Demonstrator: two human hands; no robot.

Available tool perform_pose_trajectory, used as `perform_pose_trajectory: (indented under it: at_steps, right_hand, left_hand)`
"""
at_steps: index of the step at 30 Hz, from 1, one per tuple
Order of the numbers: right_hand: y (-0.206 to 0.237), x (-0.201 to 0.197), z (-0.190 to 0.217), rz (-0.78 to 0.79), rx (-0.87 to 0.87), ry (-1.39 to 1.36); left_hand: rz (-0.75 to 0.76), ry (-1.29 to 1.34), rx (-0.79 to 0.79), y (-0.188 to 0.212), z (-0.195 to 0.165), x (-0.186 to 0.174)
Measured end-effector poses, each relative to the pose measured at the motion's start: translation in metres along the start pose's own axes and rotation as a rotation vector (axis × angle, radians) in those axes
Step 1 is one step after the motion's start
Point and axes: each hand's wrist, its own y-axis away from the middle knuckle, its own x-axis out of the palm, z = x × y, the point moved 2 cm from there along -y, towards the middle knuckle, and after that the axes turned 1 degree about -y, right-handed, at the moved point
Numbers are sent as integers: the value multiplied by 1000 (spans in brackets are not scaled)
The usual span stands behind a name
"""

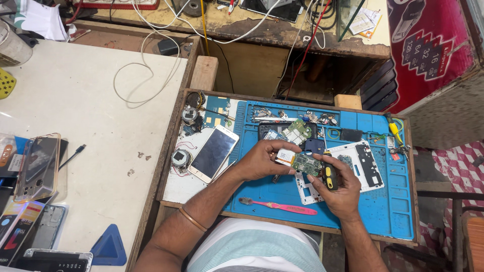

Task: The person works on a disassembled smartphone motherboard at a repair bench, holding the board with one hand while using a screwdriver on its components. They reposition the board repeatedly, then set the screwdriver down and use a pink pry tool to work on the board and a small attached component.

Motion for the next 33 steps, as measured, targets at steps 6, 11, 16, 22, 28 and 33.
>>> perform_pose_trajectory:
  at_steps: [6, 11, 16, 22, 28, 33]
  right_hand:
    - [0, -1, -1, -2, 17, -27]
    - [1, 0, 0, -37, 6, 41]
    - [1, -5, -1, -128, -65, 16]
    - [14, -13, -14, -109, -64, -166]
    - [17, -13, -18, -45, -44, -24]
    - [13, -9, -10, 5, -53, 146]
  left_hand:
    - [-22, -101, 9, 1, -3, 1]
    - [-62, -114, -7, 2, -1, 1]
    - [-183, -127, 39, -1, -1, -2]
    - [-299, -399, 94, 1, -9, -3]
    - [-275, -598, 186, 3, -14, 3]
    - [-282, -632, 197, 2, -14, 2]
